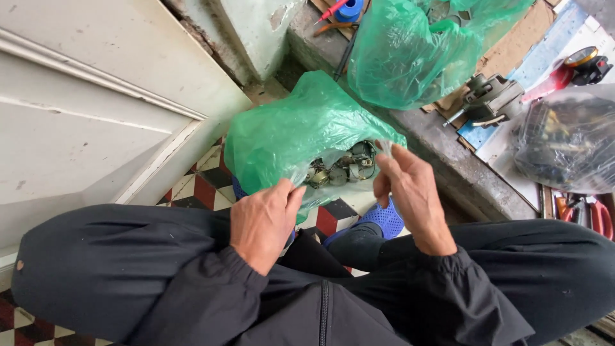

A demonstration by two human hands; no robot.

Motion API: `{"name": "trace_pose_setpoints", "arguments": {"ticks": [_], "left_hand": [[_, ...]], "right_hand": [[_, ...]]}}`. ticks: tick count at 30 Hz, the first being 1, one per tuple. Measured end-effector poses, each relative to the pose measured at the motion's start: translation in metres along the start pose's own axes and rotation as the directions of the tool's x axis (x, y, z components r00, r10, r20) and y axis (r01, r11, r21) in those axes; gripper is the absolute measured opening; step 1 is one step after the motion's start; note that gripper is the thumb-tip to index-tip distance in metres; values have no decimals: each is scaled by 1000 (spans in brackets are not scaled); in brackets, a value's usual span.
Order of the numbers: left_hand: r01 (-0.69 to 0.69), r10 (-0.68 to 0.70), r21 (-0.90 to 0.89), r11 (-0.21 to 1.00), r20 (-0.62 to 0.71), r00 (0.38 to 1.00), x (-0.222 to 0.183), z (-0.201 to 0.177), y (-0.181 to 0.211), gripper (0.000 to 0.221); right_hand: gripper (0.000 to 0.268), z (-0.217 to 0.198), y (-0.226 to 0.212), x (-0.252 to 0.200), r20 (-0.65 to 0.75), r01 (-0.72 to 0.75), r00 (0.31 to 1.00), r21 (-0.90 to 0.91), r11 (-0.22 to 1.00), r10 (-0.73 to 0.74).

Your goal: The person sits on the floor and works on small electric motor components. They use pliers on a metal mounting bracket, turn the bracket over in their hands, open plastic bags of parts, rummage through them, and fit a brass bushing and other small parts into a motor housing.

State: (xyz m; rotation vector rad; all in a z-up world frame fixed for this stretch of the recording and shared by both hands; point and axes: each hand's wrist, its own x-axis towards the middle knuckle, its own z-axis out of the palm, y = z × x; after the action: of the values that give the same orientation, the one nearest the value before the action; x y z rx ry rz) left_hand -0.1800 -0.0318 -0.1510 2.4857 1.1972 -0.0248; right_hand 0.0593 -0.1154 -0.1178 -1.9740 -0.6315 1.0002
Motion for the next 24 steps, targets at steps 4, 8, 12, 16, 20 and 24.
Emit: {"name": "trace_pose_setpoints", "arguments": {"ticks": [4,8,12,16,20,24], "left_hand": [[158,-279,-654,740,-85,957,14,17,20,14],[222,-402,-947,-231,301,864,26,5,33,46],[167,-355,-986,-29,166,920,17,-21,30,61],[148,-290,-955,258,70,954,2,-10,24,84],[312,-360,-922,228,218,907,-8,20,19,98],[348,-385,-920,178,260,885,1,15,19,101]], "right_hand": [[39,2,16,-3,-27,11,1000,187,982,-6],[47,1,25,2,-6,-3,1000,283,959,5],[47,-5,11,-8,-48,9,999,392,920,11],[53,-6,19,-9,-42,-20,999,328,944,35],[61,10,36,-9,-26,-89,994,338,937,104],[63,13,37,-4,-17,-97,994,323,941,108]]}}
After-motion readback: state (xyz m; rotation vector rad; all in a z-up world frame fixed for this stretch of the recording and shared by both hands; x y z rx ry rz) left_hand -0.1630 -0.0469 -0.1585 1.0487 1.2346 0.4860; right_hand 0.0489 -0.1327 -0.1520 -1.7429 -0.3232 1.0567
